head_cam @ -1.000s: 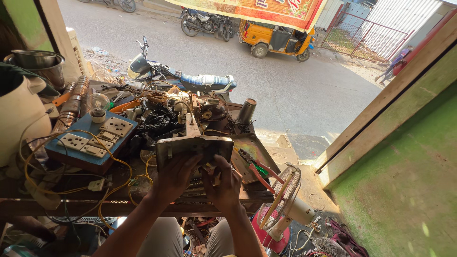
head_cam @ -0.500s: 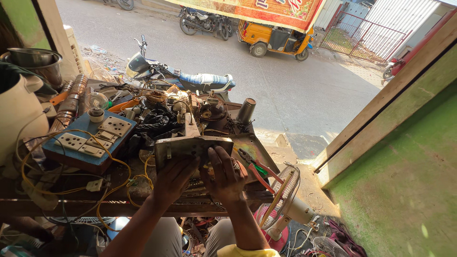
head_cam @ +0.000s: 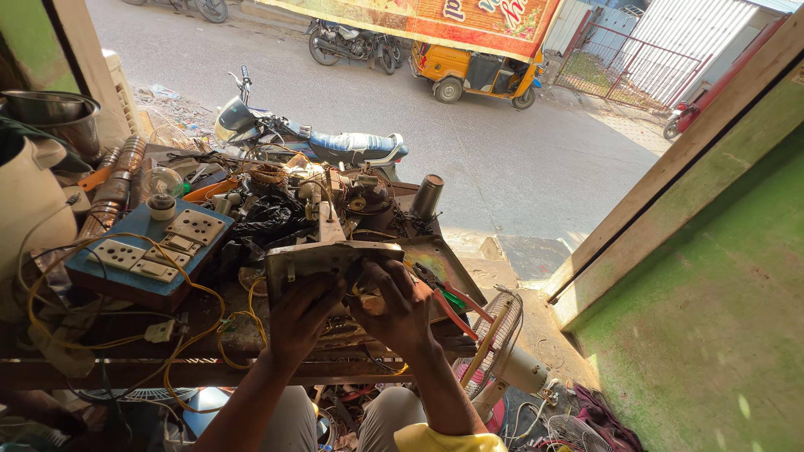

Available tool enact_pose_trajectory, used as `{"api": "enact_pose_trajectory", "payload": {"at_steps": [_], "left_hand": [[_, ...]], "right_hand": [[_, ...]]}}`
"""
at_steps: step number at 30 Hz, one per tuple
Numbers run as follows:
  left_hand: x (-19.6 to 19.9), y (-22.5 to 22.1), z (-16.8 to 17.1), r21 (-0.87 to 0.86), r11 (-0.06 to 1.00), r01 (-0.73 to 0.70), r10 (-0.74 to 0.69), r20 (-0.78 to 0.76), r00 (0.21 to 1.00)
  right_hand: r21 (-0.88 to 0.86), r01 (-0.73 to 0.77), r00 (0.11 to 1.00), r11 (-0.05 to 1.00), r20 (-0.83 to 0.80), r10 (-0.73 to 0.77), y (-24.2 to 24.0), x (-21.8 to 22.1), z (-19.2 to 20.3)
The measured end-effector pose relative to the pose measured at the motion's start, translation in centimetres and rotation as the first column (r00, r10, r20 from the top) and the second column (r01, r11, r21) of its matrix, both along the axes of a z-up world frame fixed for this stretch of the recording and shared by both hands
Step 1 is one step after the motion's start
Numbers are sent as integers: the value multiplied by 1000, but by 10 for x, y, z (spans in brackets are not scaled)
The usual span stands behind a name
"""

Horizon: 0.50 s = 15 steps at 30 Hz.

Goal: The person repairs an electronic device by manipulating wires and components inside a metal casing. They use pliers and a screwdriver to adjust connections and secure parts within the device.

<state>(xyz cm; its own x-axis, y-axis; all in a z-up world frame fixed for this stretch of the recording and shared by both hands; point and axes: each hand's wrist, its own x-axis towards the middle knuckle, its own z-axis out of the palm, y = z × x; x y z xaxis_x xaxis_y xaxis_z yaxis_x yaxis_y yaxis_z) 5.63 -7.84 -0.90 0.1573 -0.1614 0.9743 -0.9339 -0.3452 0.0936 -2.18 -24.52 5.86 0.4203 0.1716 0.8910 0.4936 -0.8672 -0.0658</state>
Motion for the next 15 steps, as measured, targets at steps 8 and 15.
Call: {"api": "enact_pose_trajectory", "payload": {"at_steps": [8,15], "left_hand": [[1,4,0,12,1000,6,-7,36,999],[-36,-9,-1,-303,951,58,-181,-393,901]], "right_hand": [[57,-42,987,998,-151,50,5,-12,7],[-41,31,969,999,-242,-40,-1,-15,21]]}}
